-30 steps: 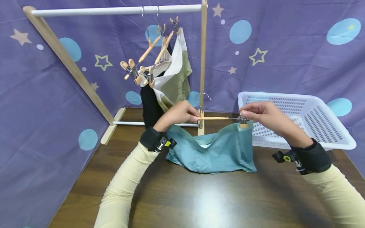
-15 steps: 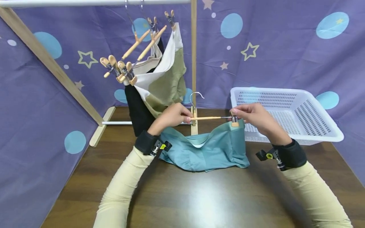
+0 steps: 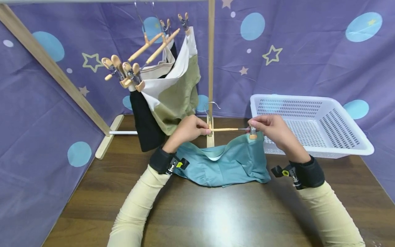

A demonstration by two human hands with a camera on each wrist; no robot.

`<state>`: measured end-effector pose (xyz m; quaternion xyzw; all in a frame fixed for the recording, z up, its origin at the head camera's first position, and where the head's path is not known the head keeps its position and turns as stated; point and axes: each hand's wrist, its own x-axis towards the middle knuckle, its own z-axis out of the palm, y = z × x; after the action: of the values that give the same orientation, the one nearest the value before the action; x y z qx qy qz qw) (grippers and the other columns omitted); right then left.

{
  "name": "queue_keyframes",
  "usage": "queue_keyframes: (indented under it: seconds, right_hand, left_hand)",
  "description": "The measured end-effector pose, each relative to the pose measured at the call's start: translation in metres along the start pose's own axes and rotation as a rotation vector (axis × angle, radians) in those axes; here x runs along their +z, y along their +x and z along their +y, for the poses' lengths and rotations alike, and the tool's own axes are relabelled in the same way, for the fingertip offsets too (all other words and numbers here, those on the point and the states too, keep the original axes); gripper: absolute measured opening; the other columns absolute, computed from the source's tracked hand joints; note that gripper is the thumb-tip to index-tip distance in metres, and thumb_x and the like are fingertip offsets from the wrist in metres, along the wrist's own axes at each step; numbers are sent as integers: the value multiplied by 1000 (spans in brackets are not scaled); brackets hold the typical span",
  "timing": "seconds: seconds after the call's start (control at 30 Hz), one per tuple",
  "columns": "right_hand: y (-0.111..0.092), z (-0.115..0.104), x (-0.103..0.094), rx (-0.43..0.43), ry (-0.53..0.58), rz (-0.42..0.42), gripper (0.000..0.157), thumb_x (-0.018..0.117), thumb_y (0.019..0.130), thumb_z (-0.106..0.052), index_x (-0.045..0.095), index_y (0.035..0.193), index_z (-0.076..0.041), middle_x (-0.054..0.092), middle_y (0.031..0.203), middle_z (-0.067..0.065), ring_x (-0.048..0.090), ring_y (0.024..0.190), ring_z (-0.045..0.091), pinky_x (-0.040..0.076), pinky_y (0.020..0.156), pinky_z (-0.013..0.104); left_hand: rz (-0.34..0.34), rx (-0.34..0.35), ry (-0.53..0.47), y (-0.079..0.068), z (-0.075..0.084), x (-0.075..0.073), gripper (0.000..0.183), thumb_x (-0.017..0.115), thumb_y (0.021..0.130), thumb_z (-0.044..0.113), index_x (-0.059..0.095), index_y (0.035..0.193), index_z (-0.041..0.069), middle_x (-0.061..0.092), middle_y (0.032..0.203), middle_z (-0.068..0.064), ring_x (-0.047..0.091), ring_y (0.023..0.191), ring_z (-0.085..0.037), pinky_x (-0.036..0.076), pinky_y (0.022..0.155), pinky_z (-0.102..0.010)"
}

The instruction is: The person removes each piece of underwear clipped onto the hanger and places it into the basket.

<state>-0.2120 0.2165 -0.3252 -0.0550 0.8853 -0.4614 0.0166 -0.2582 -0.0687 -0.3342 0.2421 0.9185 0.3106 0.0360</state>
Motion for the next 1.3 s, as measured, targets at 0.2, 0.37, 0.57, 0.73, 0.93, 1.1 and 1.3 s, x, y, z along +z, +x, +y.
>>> queue_keyframes:
  seconds: [0.2, 0.37, 0.57, 0.73, 0.93, 1.1, 1.3]
  right_hand:
    - [-10, 1, 0, -94, -66, 24, 31, 59, 98, -21, 70, 113, 4, 77, 95, 17, 66, 84, 7, 49, 73, 12]
    - [-18, 2, 3, -107, -111, 95, 25, 61, 96, -19, 73, 107, 0, 77, 93, 21, 67, 82, 8, 47, 69, 7]
    - [-22, 2, 4, -96, -56, 138, 24, 63, 95, -19, 74, 106, -1, 79, 87, 9, 69, 78, 0, 52, 65, 6]
    - [-24, 1, 5, -80, -16, 156, 25, 64, 94, -21, 74, 107, -1, 79, 79, -6, 70, 75, 0, 55, 63, 8]
    - [-20, -3, 14, -75, -15, 184, 22, 66, 92, -19, 76, 102, -2, 79, 88, 16, 68, 73, -1, 52, 60, 9]
    - [-16, -5, 20, -47, -5, 182, 18, 67, 91, -15, 77, 99, -2, 79, 85, 9, 63, 73, -1, 46, 57, 10]
    - [-14, -5, 22, -42, -3, 204, 18, 68, 91, -15, 77, 99, -2, 79, 86, 10, 58, 75, 4, 39, 51, 13]
  left_hand:
    - [7, 9, 25, 0, 4, 2, 15, 77, 82, 22, 82, 92, 13, 80, 95, -7, 68, 81, -18, 55, 72, -36]
    - [4, 21, 46, -1, 10, 6, 10, 77, 82, 22, 83, 84, 15, 79, 81, -4, 58, 63, -14, 44, 55, -25]
    - [-27, 70, -67, 2, 8, 12, 11, 76, 83, 13, 79, 79, 4, 73, 74, -9, 46, 58, -13, 32, 53, -20]
    - [-48, 90, -140, 3, 5, 14, 11, 74, 84, 13, 79, 84, 3, 77, 86, -12, 55, 67, -12, 40, 59, -19]
    - [-22, 24, -116, -1, 5, 11, 17, 74, 85, 23, 81, 90, 8, 80, 95, -8, 65, 79, -13, 48, 65, -23]
    - [4, -7, -52, -6, 6, 6, 17, 75, 84, 26, 82, 90, 11, 80, 93, -7, 65, 75, -15, 48, 62, -25]
    - [19, -18, -27, -8, 7, 4, 17, 74, 85, 26, 82, 92, 13, 80, 94, -6, 65, 76, -15, 47, 62, -25]
